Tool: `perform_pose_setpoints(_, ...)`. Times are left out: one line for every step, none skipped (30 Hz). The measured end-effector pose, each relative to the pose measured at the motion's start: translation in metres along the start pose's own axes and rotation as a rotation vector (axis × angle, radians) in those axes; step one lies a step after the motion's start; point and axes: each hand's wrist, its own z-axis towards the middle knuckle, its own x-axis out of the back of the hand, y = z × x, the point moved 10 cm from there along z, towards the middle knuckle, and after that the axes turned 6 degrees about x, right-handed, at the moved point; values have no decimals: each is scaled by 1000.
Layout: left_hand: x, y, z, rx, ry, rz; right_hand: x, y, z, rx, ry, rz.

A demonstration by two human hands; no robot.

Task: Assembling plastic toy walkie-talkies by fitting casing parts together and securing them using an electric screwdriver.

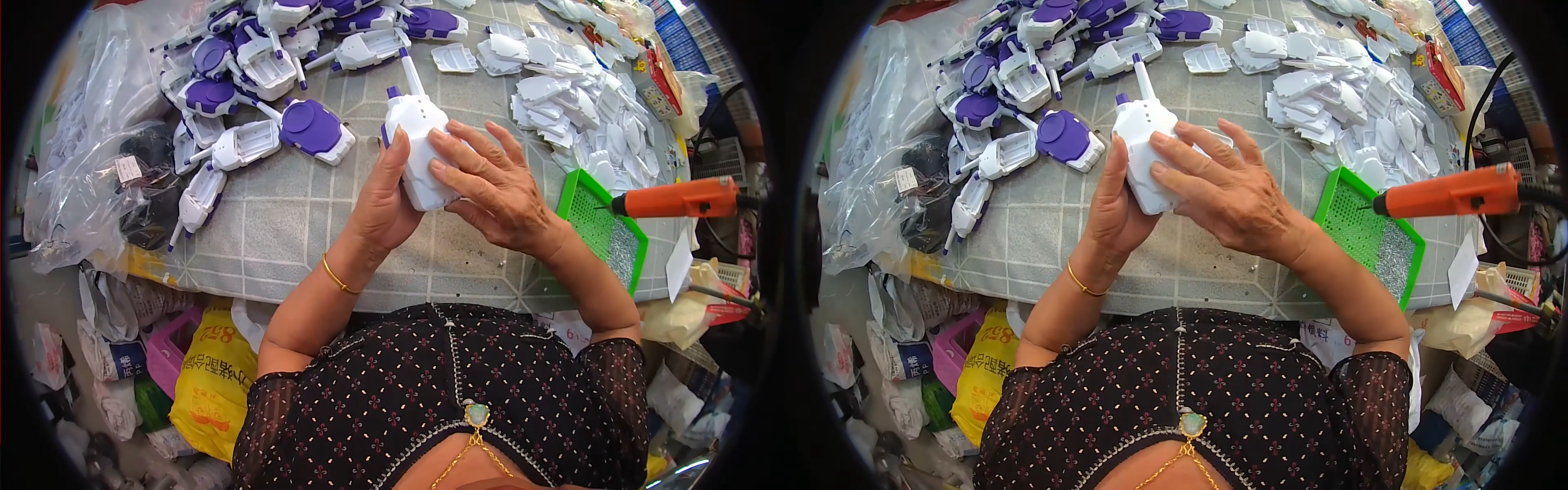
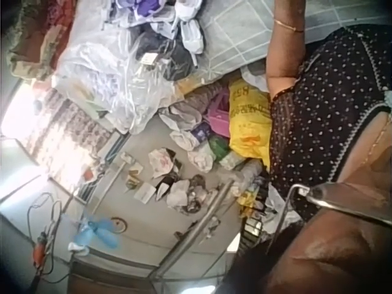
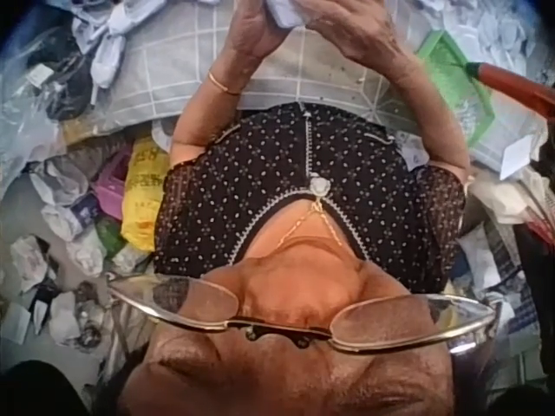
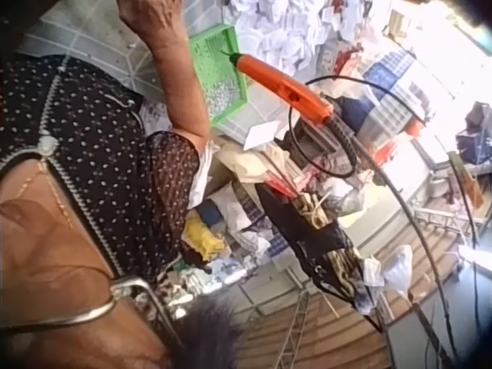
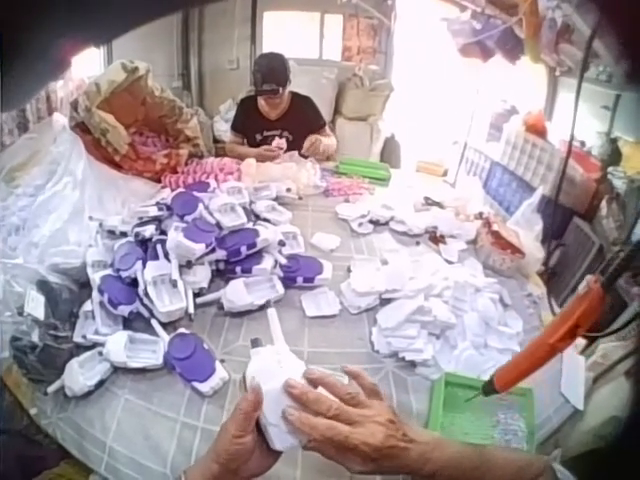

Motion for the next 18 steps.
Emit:
perform_pose_setpoints(-1, 0, -1, 3, 1, 2, 1, -2, 1, -3, 2, 1)
perform_pose_setpoints(-6, 1, -1, 2, -36, -22, 9, 0, 3, -49, 63, 37)
perform_pose_setpoints(-10, 3, -1, 1, -72, -46, 16, 3, 3, -96, 124, 73)
perform_pose_setpoints(-10, 3, 1, 5, -74, -42, 14, 1, 2, -99, 129, 72)
perform_pose_setpoints(-13, 6, -1, -31, -99, -73, 16, 4, -4, -163, 183, 71)
perform_pose_setpoints(-16, 9, -2, -67, -124, -103, 19, 7, -9, -227, 238, 69)
perform_pose_setpoints(-15, 8, -4, -63, -124, -102, 20, 2, -6, -218, 216, 15)
perform_pose_setpoints(-12, 9, -3, -74, -108, -81, 20, -1, -4, -217, 219, 12)
perform_pose_setpoints(-9, 10, -2, -86, -93, -60, 16, -4, -2, -249, 180, -10)
perform_pose_setpoints(-7, 9, 0, -89, -96, -58, 12, -3, -1, -280, 141, -31)
perform_pose_setpoints(-8, 10, -1, -105, -144, -135, 13, -5, 1, -265, 127, -59)
perform_pose_setpoints(-10, 11, -3, -121, -192, -213, 13, -5, 1, -264, 127, -60)
perform_pose_setpoints(-10, 12, -3, -124, -192, -214, 15, -9, 2, -223, 136, -125)
perform_pose_setpoints(-9, 12, -2, -110, -165, -199, 17, -13, 2, -184, 144, -190)
perform_pose_setpoints(-7, 11, -1, -96, -137, -185, 17, -11, 2, -182, 143, -190)
perform_pose_setpoints(-7, 12, -2, -97, -136, -186, 16, -14, 5, -106, 132, -144)
perform_pose_setpoints(-9, 11, -3, -86, -152, -153, 15, -18, 6, -31, 120, -95)
perform_pose_setpoints(-11, 9, -4, -74, -168, -120, 17, -16, 6, -30, 117, -93)
